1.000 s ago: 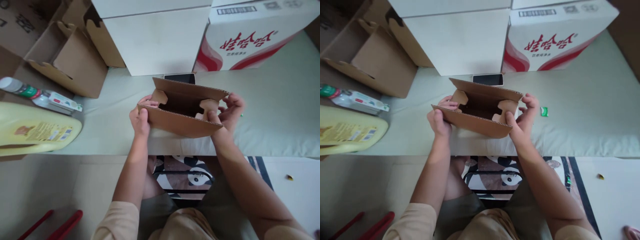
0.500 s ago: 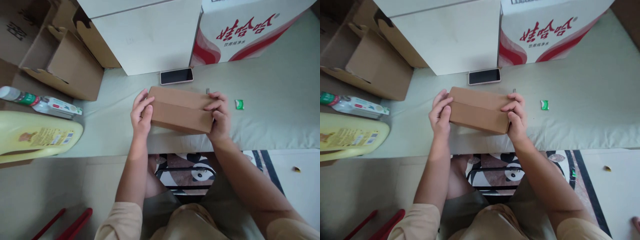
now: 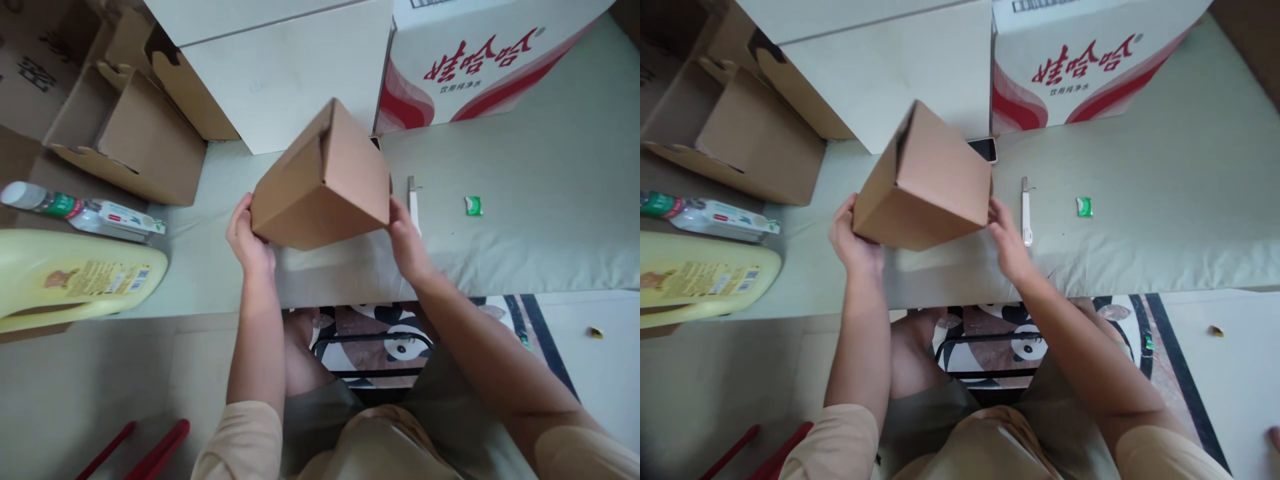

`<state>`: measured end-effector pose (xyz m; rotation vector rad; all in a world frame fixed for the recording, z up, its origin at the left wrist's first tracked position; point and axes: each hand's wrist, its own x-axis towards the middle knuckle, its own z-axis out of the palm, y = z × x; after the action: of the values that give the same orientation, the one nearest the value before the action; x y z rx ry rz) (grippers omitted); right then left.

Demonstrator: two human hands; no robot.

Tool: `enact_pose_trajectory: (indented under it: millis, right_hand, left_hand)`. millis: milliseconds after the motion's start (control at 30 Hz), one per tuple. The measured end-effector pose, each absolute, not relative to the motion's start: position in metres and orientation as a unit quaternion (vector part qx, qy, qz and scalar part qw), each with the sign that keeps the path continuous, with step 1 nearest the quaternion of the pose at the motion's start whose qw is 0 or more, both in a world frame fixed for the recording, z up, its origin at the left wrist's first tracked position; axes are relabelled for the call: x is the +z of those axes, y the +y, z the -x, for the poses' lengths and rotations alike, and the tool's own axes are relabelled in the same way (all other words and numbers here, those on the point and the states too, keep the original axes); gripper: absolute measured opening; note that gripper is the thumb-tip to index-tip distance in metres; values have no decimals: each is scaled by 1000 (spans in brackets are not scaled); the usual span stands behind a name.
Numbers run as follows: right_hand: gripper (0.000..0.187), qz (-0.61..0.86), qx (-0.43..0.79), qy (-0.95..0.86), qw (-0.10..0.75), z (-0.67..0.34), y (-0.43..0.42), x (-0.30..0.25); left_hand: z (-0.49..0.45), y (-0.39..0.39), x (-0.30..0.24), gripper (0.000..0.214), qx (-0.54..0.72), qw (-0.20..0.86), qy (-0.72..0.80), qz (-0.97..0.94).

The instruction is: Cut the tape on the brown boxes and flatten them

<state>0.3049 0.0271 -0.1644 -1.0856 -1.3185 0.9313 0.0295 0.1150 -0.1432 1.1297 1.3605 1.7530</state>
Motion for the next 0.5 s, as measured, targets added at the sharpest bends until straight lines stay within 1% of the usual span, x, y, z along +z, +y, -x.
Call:
enact_pose_trajectory:
  millis: [67, 100, 200, 267, 333, 433, 500]
  right_hand:
    - [75, 428, 422, -603, 525, -292, 23, -156]
    - [78, 422, 408, -622, 518, -287, 21, -151]
    - [84, 453, 310, -661, 511, -281, 18, -135]
    - [78, 479, 253, -673, 504, -283, 17, -125]
    - [68, 476, 217, -685, 507, -287, 16, -116]
    - [54, 460, 181, -693, 524, -292, 14, -109]
    - [50, 457, 171, -695, 528, -293, 14, -106]
  left_hand:
    - [-39, 111, -144, 38, 633, 397, 535, -394]
    - [-46, 109, -144, 40, 611, 439, 537, -382]
    - [-63, 100, -144, 52, 558, 543, 512, -364]
    - [-69, 97, -144, 59, 540, 578, 487, -371]
    - [-70, 96, -144, 57, 534, 584, 480, -379]
    - [-67, 96, -147, 56, 529, 581, 499, -366]
    - [-65, 94, -149, 59, 508, 594, 499, -375]
